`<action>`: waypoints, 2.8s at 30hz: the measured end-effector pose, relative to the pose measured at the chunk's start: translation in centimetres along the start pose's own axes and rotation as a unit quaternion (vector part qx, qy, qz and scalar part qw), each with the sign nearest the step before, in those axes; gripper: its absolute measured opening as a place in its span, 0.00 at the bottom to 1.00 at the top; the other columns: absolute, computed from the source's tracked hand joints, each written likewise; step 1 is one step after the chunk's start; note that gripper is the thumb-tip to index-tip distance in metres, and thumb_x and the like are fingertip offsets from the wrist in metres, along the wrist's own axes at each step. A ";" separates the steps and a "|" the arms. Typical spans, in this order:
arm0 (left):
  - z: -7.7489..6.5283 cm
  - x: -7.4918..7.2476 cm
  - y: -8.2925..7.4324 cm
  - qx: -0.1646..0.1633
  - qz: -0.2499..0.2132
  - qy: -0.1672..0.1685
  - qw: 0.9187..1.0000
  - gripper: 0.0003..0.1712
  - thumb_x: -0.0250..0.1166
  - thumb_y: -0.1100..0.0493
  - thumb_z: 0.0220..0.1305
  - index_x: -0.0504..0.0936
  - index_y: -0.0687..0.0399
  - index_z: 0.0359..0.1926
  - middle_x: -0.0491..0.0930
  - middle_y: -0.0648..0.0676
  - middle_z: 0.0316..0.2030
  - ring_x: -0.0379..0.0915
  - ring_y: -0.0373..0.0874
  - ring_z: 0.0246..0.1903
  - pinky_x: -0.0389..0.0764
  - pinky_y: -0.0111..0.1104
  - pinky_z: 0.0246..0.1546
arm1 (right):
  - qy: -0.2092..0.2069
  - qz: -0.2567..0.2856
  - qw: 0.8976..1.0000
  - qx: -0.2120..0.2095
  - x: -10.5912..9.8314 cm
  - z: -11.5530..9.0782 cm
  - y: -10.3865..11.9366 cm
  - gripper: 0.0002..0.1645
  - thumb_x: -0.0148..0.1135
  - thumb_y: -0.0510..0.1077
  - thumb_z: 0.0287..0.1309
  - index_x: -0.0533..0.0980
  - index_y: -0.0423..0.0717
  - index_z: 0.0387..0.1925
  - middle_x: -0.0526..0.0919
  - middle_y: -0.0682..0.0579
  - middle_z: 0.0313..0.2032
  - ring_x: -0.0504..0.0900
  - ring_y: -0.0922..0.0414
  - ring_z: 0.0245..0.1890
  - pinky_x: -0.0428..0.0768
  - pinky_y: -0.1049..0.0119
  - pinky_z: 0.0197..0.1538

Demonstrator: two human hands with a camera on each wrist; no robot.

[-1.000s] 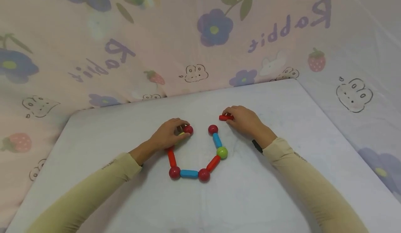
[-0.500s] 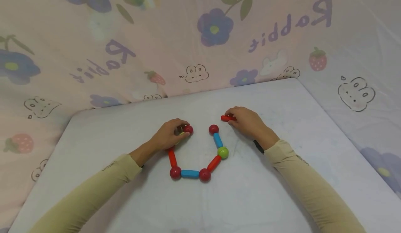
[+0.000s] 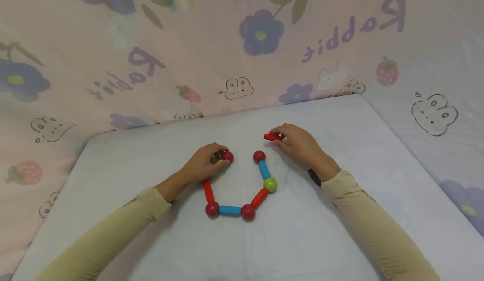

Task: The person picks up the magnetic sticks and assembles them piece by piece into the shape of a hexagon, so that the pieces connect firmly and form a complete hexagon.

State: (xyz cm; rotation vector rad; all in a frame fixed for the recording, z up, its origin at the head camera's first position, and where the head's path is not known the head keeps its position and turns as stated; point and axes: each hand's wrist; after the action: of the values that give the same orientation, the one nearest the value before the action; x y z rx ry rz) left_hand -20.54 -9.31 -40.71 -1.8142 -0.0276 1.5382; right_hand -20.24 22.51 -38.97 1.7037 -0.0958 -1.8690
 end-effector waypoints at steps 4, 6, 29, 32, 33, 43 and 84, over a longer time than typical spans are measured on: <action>0.0 0.0 0.1 0.000 -0.001 0.001 1.000 0.23 0.65 0.49 0.67 0.77 0.49 0.60 0.79 0.49 0.46 0.72 0.43 0.46 0.78 0.37 0.52 | -0.009 0.009 1.000 -0.016 0.2 0.3 0.6 0.23 0.68 0.41 0.61 0.79 0.47 0.57 0.85 0.48 0.48 0.80 0.51 0.46 0.81 0.52 0.51; -0.1 0.0 0.1 -0.001 -0.001 0.002 1.000 0.24 0.65 0.49 0.67 0.77 0.50 0.60 0.79 0.49 0.46 0.73 0.43 0.46 0.78 0.37 0.52 | -0.009 0.013 1.000 -0.024 0.4 0.4 0.9 0.23 0.69 0.42 0.60 0.79 0.47 0.57 0.85 0.48 0.47 0.80 0.51 0.45 0.82 0.53 0.50; -0.1 -0.2 -0.2 -0.016 0.005 0.008 1.000 0.24 0.65 0.48 0.67 0.76 0.48 0.61 0.79 0.49 0.48 0.73 0.43 0.47 0.79 0.37 0.52 | 0.027 0.005 0.998 -0.050 2.1 1.4 4.4 0.22 0.68 0.46 0.62 0.80 0.50 0.57 0.85 0.51 0.49 0.80 0.53 0.47 0.82 0.54 0.53; -0.1 -0.2 -0.1 -0.014 0.005 0.009 1.000 0.24 0.65 0.48 0.67 0.76 0.48 0.61 0.79 0.49 0.48 0.73 0.43 0.48 0.79 0.37 0.53 | 0.025 0.005 0.998 -0.057 2.4 1.5 4.5 0.22 0.68 0.45 0.62 0.80 0.50 0.57 0.85 0.51 0.48 0.80 0.53 0.46 0.82 0.54 0.53; -0.1 -0.2 -0.1 -0.013 0.005 0.010 1.000 0.24 0.65 0.48 0.67 0.76 0.48 0.61 0.79 0.49 0.48 0.73 0.43 0.48 0.79 0.37 0.53 | 0.025 0.006 0.998 -0.060 2.4 1.6 4.6 0.21 0.68 0.45 0.62 0.80 0.50 0.57 0.85 0.51 0.48 0.80 0.53 0.45 0.82 0.54 0.53; 0.0 -0.5 -0.5 -0.012 0.003 0.012 1.000 0.24 0.64 0.48 0.68 0.77 0.49 0.61 0.79 0.49 0.49 0.73 0.43 0.48 0.78 0.38 0.54 | 0.026 0.013 0.996 -0.084 2.9 1.9 5.3 0.20 0.68 0.45 0.61 0.81 0.51 0.55 0.85 0.53 0.45 0.78 0.55 0.40 0.82 0.60 0.47; -0.1 -0.2 -0.2 -0.002 0.012 0.004 1.000 0.23 0.64 0.47 0.68 0.77 0.50 0.60 0.79 0.50 0.48 0.73 0.44 0.47 0.78 0.38 0.53 | 0.089 -0.048 0.989 -0.109 4.0 2.1 6.7 0.18 0.69 0.48 0.60 0.82 0.52 0.52 0.85 0.56 0.38 0.75 0.59 0.35 0.77 0.66 0.41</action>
State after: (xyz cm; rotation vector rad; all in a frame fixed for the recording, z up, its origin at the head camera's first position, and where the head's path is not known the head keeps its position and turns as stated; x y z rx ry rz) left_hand -20.41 -9.26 -40.46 -1.8293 -0.0059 1.5488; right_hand -19.62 14.43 -39.17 1.7370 0.2577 -1.7143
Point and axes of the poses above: each hand's wrist, its own z-axis towards the middle knuckle, its own x-axis out of the palm, y = z × x
